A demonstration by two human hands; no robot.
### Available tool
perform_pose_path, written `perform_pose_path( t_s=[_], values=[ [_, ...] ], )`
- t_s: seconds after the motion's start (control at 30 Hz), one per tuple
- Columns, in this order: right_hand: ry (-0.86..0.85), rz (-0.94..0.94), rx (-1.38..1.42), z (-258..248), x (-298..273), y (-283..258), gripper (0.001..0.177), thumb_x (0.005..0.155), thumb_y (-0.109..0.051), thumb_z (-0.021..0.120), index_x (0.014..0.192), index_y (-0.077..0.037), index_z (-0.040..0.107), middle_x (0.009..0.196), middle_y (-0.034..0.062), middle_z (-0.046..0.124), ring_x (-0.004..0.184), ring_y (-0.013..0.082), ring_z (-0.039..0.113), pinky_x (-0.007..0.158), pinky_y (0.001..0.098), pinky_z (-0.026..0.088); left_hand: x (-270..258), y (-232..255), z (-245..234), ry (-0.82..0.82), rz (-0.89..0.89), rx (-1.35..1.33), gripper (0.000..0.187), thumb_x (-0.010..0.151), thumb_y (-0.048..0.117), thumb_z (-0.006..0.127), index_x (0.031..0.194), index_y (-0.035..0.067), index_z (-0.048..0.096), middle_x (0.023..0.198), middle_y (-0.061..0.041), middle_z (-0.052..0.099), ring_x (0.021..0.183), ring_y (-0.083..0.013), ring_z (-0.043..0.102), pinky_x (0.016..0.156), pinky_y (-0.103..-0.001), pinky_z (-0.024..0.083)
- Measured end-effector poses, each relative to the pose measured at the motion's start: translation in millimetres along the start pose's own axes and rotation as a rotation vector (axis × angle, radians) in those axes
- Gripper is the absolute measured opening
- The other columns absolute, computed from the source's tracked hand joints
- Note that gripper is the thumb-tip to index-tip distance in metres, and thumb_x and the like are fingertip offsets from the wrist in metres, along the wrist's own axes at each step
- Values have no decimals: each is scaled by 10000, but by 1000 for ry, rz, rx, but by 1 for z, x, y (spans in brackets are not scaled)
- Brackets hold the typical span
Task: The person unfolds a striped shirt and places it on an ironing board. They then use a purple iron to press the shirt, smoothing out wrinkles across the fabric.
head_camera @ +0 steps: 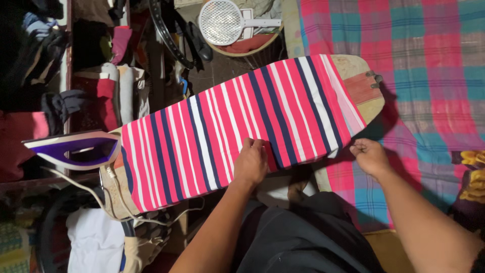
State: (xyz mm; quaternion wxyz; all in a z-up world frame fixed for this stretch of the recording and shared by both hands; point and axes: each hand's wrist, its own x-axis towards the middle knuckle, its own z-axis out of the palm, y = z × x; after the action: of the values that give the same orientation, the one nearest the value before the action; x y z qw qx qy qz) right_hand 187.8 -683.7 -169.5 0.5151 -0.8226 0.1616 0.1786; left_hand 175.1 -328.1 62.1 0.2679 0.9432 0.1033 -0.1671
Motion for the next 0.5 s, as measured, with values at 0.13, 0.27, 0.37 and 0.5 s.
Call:
perform_pose_path(
  t_s=[0.13,0.27,0.37,0.5],
  values=[
    [-104,258,-1,-14,-6,-49,707,797,54,774,1436,7,474,1404,194,564,1212,313,572,931,455,508,-8,0,-1,-7,-14,-8,277,1034,228,484,1202,72,639,1231,-162,581,1027,-395,659,842,-492,541],
    [-149,93,191,-16,-4,-85,1040,630,138,769,1526,-66,284,1524,174,475,1411,292,451,1112,426,410,-10,2,0,-3,-44,-11,268,1017,219,506,1198,71,637,1231,-159,579,1022,-395,658,838,-495,541],
    [-215,76,270,-15,-1,-89,1042,615,122,758,1532,-82,306,1527,177,507,1417,296,482,1140,431,400,-7,4,2,38,-14,-44,265,1004,204,519,1197,64,637,1227,-167,580,1016,-398,658,833,-497,543],
    [-138,195,121,-14,-5,-83,992,696,132,808,1534,-80,321,1545,165,428,1412,328,417,1128,452,390,16,3,10,102,53,-80,255,997,193,527,1192,81,648,1201,-175,595,1014,-404,660,836,-499,545]
  ],
)
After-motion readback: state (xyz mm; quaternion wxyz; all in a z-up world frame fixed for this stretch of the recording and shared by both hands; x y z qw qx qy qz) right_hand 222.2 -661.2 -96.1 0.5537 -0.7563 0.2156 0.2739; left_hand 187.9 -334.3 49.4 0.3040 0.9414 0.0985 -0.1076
